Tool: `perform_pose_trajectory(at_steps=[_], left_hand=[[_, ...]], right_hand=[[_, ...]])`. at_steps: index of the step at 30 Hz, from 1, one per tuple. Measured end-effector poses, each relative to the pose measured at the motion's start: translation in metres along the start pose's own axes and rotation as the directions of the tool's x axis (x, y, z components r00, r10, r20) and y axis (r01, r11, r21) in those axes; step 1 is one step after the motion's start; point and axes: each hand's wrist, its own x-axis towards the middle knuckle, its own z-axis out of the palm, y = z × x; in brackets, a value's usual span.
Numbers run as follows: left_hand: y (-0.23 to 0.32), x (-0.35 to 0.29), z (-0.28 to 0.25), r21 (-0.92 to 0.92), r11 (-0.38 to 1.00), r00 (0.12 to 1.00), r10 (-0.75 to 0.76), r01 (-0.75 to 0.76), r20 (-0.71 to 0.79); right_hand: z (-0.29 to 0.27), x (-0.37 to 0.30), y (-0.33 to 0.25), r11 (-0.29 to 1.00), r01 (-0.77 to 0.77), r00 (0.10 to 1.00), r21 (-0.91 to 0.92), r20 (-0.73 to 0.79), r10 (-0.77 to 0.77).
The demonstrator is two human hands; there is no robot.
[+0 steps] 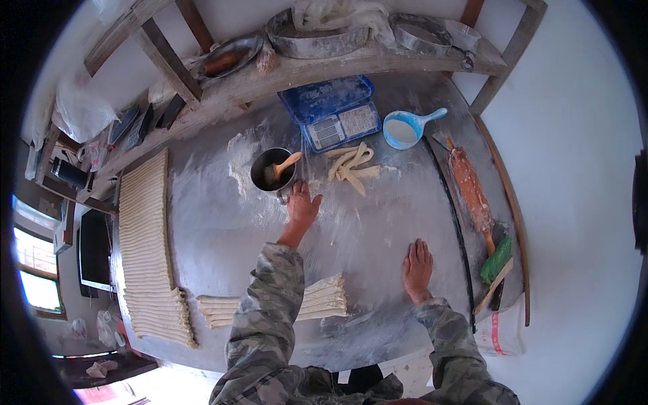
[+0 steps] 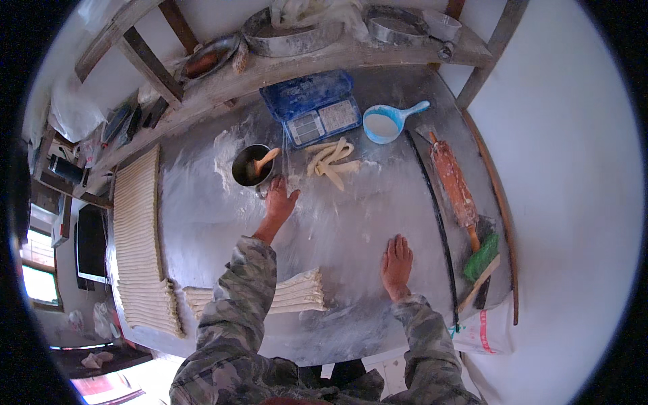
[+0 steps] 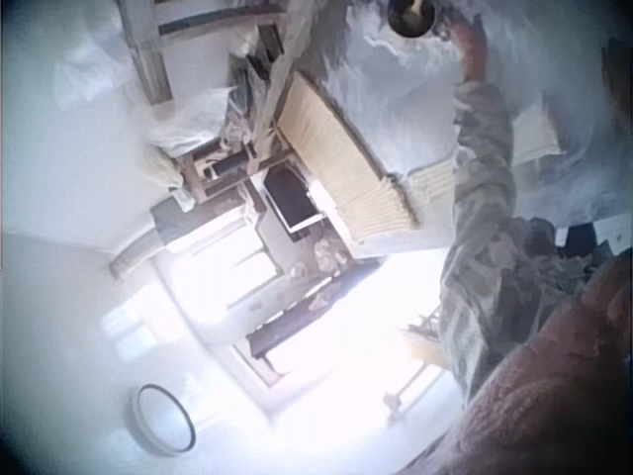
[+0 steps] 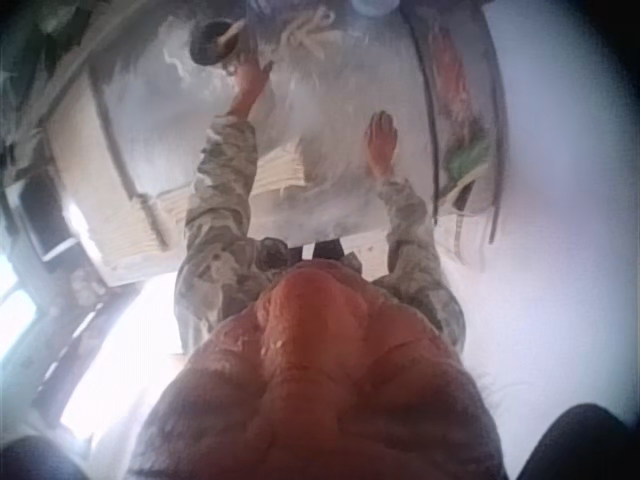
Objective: The person brushes flour onto a metal table, rolls and stacks dough strips by hand, weighs a portion on a digital scale, and cuts the stacked dough into segments using a large knife.
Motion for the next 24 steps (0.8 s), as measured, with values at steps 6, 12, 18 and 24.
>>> perform_pose_trajectory(at_steps=[6, 12, 18, 24], left_hand=[[0.034, 0.048, 0.002, -0.017, 0.998, 0.998, 0.058, -0.059, -0.031], [0.109, 0.094, 0.044, 0.036, 0.941, 0.937, 0.332, -0.338, 0.113], [0.113, 0.109, 0.070, 0.127, 0.985, 0.969, 0.087, -0.119, 0.230], [0.133, 0.108, 0.058, 0.243, 0.951, 0.959, 0.128, -0.191, 0.255]], right_hand=[[-0.006, 0.005, -0.003, 0.999, -0.037, 0.995, 0.020, 0.096, 0.035], [-0.010, 0.011, 0.001, 0.998, -0.020, 0.993, 0.057, 0.119, 0.013], [-0.013, 0.016, 0.001, 0.995, -0.011, 0.992, 0.099, 0.129, -0.002], [-0.014, 0.016, 0.005, 0.993, -0.030, 0.990, 0.112, 0.137, 0.014]])
